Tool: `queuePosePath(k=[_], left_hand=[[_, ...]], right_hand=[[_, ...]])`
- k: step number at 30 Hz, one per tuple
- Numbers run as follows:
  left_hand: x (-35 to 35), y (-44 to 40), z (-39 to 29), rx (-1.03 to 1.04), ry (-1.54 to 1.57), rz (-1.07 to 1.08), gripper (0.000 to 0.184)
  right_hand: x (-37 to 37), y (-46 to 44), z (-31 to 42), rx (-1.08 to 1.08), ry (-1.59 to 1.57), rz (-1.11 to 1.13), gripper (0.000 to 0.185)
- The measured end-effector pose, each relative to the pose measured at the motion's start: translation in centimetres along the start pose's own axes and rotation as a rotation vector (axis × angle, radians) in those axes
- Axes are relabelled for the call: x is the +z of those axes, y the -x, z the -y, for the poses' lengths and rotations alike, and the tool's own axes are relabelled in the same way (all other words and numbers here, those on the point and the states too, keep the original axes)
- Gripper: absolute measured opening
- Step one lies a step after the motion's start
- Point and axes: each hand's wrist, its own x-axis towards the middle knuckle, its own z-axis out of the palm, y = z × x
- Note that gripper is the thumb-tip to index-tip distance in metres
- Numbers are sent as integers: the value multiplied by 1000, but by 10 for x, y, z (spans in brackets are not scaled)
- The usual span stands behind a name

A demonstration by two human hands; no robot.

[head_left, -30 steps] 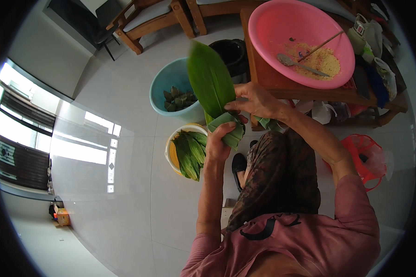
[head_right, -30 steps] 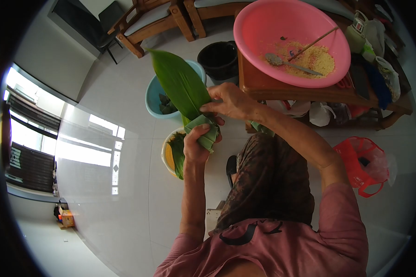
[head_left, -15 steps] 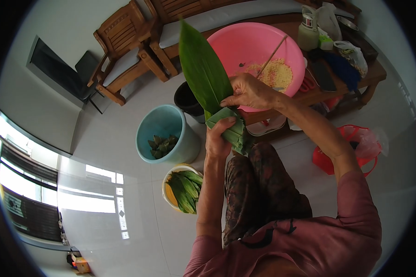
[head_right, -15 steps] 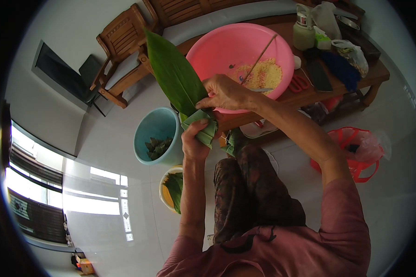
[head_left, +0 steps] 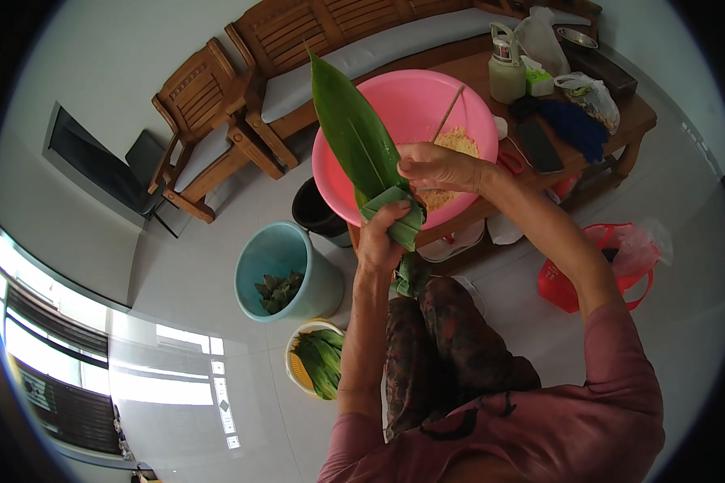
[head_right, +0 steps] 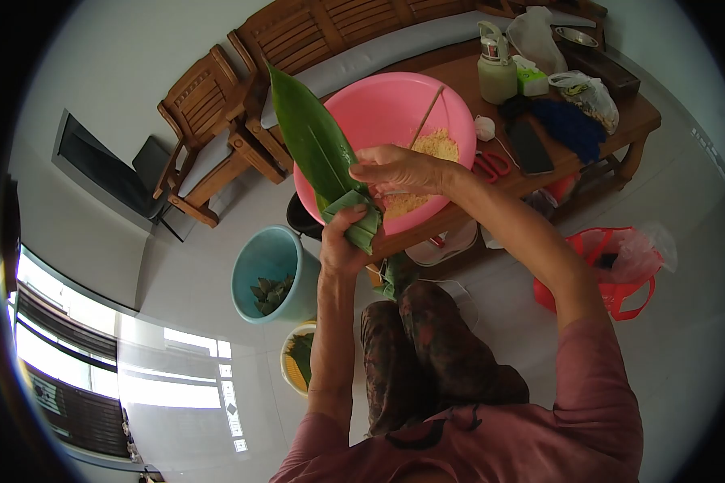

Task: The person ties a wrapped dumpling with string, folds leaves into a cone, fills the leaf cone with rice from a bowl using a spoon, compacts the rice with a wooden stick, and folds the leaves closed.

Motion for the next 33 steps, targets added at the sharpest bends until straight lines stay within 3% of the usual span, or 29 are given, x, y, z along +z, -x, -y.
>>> queuePosePath(k=[3,5,8,11,14,17,20,23,26,29,33], left_hand=[[7,-8,6,-22,-42,-29,29],[9,-11,6,-18,-72,-11,29],[3,-22,11,-45,-31,-7,27],[-19,-33,23,-72,9,57,26],[-24,-35,28,-176,211,13,30],[-30,-36,31,-231,325,-18,34],[-31,-37,25,-267,382,24,34],[-24,-34,16,-261,397,18,41],[-25,-39,13,-194,291,45,52],[-35,-43,18,-188,296,76,61],[-48,-42,29,-208,372,35,66]], right_hand=[[-19,-8,5,45,108,131,39],[-19,-15,2,40,147,91,36],[-13,-9,17,-52,494,67,30],[-25,-9,-2,-55,497,36,32],[-21,-1,3,-181,659,243,36],[-17,4,-8,-424,810,207,41],[-11,11,-4,-430,751,193,53],[-8,7,-13,-481,832,85,41],[-4,2,-23,-395,461,45,51],[-5,-2,-31,-393,352,59,49],[-9,-6,-33,-515,666,48,43]])
